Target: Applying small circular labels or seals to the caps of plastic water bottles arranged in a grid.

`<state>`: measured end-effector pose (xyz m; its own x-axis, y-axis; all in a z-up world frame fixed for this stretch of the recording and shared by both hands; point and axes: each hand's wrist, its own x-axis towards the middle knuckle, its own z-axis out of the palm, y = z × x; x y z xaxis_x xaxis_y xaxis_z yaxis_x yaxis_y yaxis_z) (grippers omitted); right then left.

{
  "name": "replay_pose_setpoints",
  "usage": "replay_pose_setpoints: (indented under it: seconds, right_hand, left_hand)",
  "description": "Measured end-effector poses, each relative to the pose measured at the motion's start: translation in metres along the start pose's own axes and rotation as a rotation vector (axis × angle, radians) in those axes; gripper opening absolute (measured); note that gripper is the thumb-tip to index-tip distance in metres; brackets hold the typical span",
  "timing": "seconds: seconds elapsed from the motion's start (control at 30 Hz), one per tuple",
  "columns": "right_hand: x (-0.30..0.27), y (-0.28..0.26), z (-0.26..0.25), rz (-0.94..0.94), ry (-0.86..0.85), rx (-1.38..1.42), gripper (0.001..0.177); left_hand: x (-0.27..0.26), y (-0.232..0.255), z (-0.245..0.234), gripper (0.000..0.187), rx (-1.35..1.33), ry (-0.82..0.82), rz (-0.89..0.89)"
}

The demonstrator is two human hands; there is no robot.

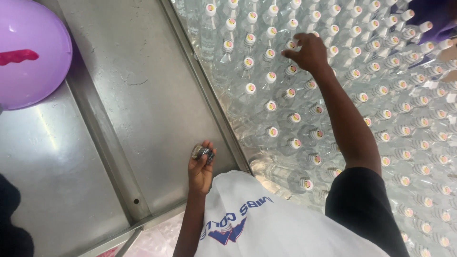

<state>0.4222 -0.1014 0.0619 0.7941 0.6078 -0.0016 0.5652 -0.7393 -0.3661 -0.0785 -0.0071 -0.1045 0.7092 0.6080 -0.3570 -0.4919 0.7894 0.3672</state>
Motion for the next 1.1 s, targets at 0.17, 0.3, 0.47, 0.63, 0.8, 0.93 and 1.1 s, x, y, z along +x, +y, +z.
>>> replay_pose_setpoints:
  seconds: [0.17, 0.3, 0.47, 0.63, 0.8, 0.93, 1.1]
  right_hand:
    - [-0.076, -0.077, -0.005, -0.416, 0.239, 0.158, 0.035]
    - [-0.169, -0.155, -0.005, -0.534, -0.147, 0.57, 0.018]
    - [-0.193, -0.165, 0.015, -0.507, -0.183, 0.626, 0.015]
    - [-0.195, -0.161, 0.019, -0.534, -0.15, 0.713, 0.007]
    - [-0.194, -0.153, 0.021, -0.609, -0.167, 0.757, 0.007]
    - [-0.2, -0.149, 0.024, -0.587, -0.162, 0.787, 0.008]
    - [-0.198, -0.15, 0.026, -0.618, -0.145, 0.825, 0.008]
  left_hand:
    - [0.025, -0.012, 0.062, 0.052, 0.066, -0.09, 0.168]
    - [0.041, -0.024, 0.106, 0.057, 0.199, -0.135, 0.222]
    - [0.035, -0.032, 0.122, 0.061, 0.281, -0.093, 0.237]
    - [0.026, -0.031, 0.128, 0.062, 0.313, -0.094, 0.202]
    - [0.017, -0.033, 0.136, 0.057, 0.292, -0.078, 0.187]
    - [0.023, -0.038, 0.129, 0.057, 0.319, -0.075, 0.203]
    - [0.016, -0.037, 0.146, 0.051, 0.389, -0.087, 0.257]
